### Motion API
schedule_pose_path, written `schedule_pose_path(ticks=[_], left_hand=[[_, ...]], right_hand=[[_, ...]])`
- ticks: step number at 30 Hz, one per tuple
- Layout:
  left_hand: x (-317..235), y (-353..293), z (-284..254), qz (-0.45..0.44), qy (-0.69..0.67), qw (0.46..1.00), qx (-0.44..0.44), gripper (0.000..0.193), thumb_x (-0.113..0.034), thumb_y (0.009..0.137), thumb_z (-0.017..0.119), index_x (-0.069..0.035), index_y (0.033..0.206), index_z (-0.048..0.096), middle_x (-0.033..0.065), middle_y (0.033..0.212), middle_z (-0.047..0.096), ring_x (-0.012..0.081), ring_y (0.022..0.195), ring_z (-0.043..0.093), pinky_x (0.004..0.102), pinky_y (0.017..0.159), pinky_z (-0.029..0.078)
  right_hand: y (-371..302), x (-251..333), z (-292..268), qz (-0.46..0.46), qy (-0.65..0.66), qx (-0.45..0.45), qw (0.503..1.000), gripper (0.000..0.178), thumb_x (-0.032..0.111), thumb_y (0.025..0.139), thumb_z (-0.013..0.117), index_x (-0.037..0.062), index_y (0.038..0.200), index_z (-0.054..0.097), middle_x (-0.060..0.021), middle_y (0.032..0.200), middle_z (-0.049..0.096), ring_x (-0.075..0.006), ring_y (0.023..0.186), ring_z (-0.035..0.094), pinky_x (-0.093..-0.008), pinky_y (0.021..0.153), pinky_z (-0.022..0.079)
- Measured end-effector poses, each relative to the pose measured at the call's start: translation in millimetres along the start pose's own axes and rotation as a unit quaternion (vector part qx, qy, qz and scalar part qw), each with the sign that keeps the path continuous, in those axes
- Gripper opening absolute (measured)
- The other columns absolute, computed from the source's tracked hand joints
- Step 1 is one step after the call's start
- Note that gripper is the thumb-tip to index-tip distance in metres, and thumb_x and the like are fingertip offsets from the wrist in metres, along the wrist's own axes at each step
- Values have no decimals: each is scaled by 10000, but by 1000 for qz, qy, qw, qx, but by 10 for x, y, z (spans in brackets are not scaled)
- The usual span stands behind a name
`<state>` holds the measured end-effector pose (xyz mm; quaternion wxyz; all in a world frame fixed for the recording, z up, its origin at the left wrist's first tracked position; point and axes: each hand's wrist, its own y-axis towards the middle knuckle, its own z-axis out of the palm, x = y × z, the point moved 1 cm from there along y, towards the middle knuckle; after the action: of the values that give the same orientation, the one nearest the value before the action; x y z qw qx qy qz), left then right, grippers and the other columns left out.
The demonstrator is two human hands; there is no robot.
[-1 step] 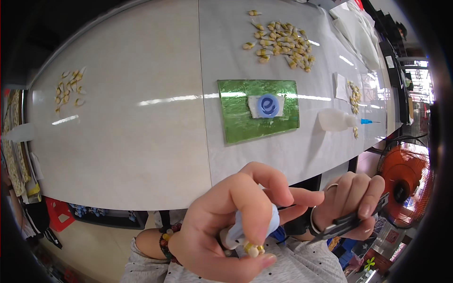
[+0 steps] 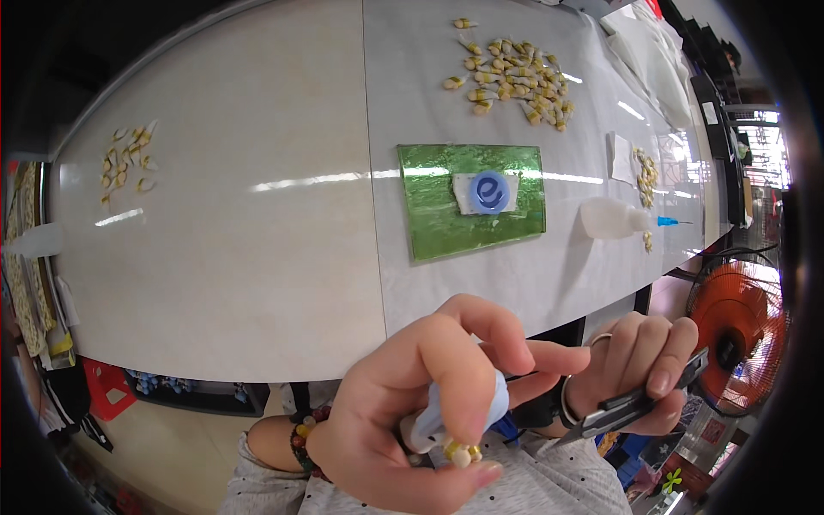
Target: Assemble small toy figurines by gluing hair pieces onto heads and organizing them in trays for processing.
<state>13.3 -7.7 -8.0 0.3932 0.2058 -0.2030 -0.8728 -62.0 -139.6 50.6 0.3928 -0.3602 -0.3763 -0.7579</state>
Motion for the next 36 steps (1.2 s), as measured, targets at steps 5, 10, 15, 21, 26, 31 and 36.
schedule_pose_path(ticks=[5,10,15,21,26,31,36], left_hand=[[-38,32,134,-4,13,998,-61,417,188,626,453,-116,898,364,97,1156,359,368,1203,329,425,1035,284],[-264,23,212,-168,36,974,-150,515,233,575,534,-173,874,427,104,1115,351,452,1163,332,491,1003,291],[1,-24,63,-64,-2,995,-83,461,200,603,504,-139,893,389,115,1123,350,420,1178,334,467,1025,275],[37,56,139,35,-73,996,-43,433,166,627,481,-107,935,346,120,1130,349,376,1188,350,425,1020,308],[48,0,100,19,-49,998,-19,443,159,624,487,-108,949,348,117,1129,350,355,1193,354,414,1020,305],[106,-142,49,-24,-33,998,-42,437,157,623,488,-105,946,352,114,1129,354,325,1199,357,406,1024,299],[93,-62,86,13,-33,999,-34,443,156,615,493,-102,946,352,122,1132,353,326,1195,362,402,1030,292]], right_hand=[[44,-167,147,-9,-17,-3,1000,158,73,721,554,31,665,413,-31,496,410,-72,371,335,-189,315,275],[55,-229,198,-32,-38,-27,998,133,66,707,531,32,641,420,-45,461,431,-68,325,298,-188,306,282],[51,-194,215,4,-65,-26,998,140,81,713,535,28,632,435,-47,460,437,-74,329,321,-201,305,275],[108,-139,186,55,-74,-41,995,170,90,699,559,38,597,433,-41,463,441,-81,337,341,-219,311,268],[172,-85,122,113,-82,4,990,161,79,682,579,40,607,443,-40,468,451,-101,352,366,-220,339,311],[272,20,116,170,-113,68,977,164,89,679,600,37,620,456,-39,470,451,-113,354,372,-226,343,318],[237,-25,162,158,-140,76,975,178,98,682,596,36,612,444,-38,465,439,-106,354,364,-227,327,307]])
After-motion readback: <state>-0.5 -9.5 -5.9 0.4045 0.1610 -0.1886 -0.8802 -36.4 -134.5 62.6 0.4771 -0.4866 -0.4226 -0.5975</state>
